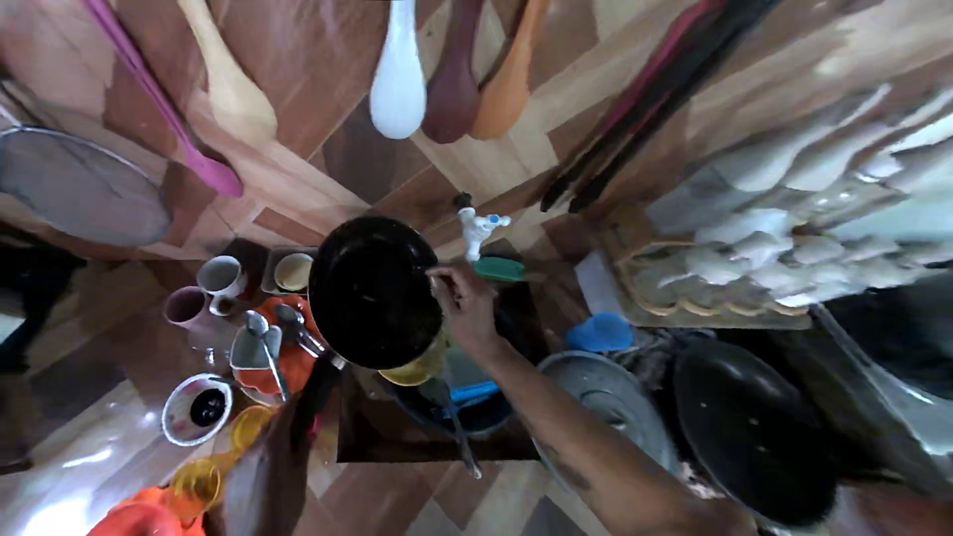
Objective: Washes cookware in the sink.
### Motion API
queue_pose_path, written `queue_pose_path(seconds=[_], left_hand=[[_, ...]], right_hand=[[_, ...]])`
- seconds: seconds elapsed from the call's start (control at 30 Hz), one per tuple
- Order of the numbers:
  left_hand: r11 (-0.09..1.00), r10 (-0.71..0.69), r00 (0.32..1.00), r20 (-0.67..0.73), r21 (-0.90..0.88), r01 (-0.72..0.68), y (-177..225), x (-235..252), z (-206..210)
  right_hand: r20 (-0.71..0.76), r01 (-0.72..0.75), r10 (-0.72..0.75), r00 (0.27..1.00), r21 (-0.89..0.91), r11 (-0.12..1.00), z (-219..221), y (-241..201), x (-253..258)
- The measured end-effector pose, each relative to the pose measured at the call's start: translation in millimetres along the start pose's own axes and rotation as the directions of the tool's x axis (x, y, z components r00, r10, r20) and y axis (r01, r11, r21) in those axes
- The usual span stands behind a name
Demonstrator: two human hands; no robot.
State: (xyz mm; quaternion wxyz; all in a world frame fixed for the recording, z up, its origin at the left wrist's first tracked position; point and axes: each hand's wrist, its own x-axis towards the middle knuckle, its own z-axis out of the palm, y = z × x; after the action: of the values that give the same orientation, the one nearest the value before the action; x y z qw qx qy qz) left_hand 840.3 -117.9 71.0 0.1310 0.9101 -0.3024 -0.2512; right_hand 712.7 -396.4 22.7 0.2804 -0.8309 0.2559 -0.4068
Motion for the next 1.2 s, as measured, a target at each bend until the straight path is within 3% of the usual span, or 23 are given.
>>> queue_pose_path(seconds=[0.07,0.13,0.17,0.23,0.27,0.3,0.33,0.37,0.4,0.43,0.57,0.67,0.77,0.83,0.93,1.0,1.1,1.13,1.2], left_hand=[[0.995,-0.048,0.993,0.112,-0.083,0.057,-4.7,-3.4,13.1],[0.991,-0.048,0.980,0.194,-0.116,0.072,-6.9,-4.0,24.8],[0.991,-0.042,0.972,0.232,-0.115,0.071,-6.6,-3.6,28.8],[0.994,-0.025,0.951,0.307,-0.093,0.056,-3.4,-0.7,31.6],[0.995,-0.018,0.936,0.352,-0.085,0.051,0.6,2.0,29.5],[0.994,-0.018,0.917,0.399,-0.089,0.058,5.2,5.1,27.1],[0.993,-0.006,0.908,0.419,-0.101,0.053,4.3,8.6,30.6],[0.993,0.007,0.893,0.451,-0.111,0.049,3.0,12.5,31.0],[0.991,0.029,0.893,0.450,-0.128,0.032,-1.1,14.5,34.1],[0.990,0.061,0.911,0.407,-0.140,-0.004,-8.4,14.7,42.1],[0.992,0.067,0.901,0.429,-0.125,-0.015,-15.4,22.0,49.8],[0.994,0.049,0.889,0.455,-0.105,0.000,-14.5,30.9,49.3],[0.991,0.061,0.892,0.448,-0.133,0.000,-16.3,35.0,51.5],[0.989,0.083,0.902,0.423,-0.147,-0.023,-17.6,38.6,52.3],[0.989,0.084,0.908,0.411,-0.143,-0.027,-15.4,43.3,50.6],[0.991,0.068,0.912,0.406,-0.133,-0.015,-7.2,45.8,51.3],[0.987,0.107,0.930,0.352,-0.150,-0.057,4.9,47.3,59.2],[0.987,0.119,0.933,0.339,-0.142,-0.074,9.4,46.0,61.5],[0.992,0.113,0.937,0.332,-0.091,-0.087,22.7,39.5,65.2]], right_hand=[[0.048,0.169,-0.176,0.983,0.126,0.978,25.9,-47.0,39.9],[0.338,0.142,-0.182,0.923,0.141,0.980,70.1,-80.1,82.7],[0.535,0.114,-0.146,0.832,0.093,0.989,98.5,-86.2,102.4],[0.817,0.186,-0.063,0.573,-0.055,0.981,163.7,-71.9,126.7],[0.857,0.256,-0.039,0.513,-0.110,0.961,194.4,-53.9,126.1],[0.860,0.288,-0.009,0.511,-0.161,0.944,217.5,-37.1,119.7],[0.883,0.278,0.117,0.455,-0.266,0.923,226.7,-39.5,118.1],[0.894,0.254,0.324,0.309,-0.406,0.878,228.1,-58.5,125.7],[0.884,0.264,0.412,0.220,-0.461,0.847,233.2,-64.8,130.5],[0.884,0.276,0.415,0.213,-0.462,0.843,238.5,-62.4,130.0],[0.868,0.205,0.348,0.355,-0.436,0.876,266.2,-13.6,124.3],[0.836,-0.069,0.360,0.415,-0.365,0.928,258.2,14.3,136.5],[0.729,-0.399,0.321,0.604,-0.072,0.914,206.3,11.2,143.4],[0.618,-0.383,0.293,0.730,0.014,0.924,143.5,-2.9,136.8],[0.330,-0.320,0.370,0.869,-0.196,0.927,51.0,-0.1,78.1],[0.262,-0.343,0.460,0.848,-0.391,0.854,25.3,18.0,20.1],[0.495,-0.327,0.534,0.685,-0.446,0.833,29.7,26.5,-36.1],[0.500,-0.321,0.531,0.684,-0.448,0.835,32.4,32.4,-37.4],[0.376,-0.381,0.584,0.719,-0.489,0.784,36.0,55.0,-24.6]])
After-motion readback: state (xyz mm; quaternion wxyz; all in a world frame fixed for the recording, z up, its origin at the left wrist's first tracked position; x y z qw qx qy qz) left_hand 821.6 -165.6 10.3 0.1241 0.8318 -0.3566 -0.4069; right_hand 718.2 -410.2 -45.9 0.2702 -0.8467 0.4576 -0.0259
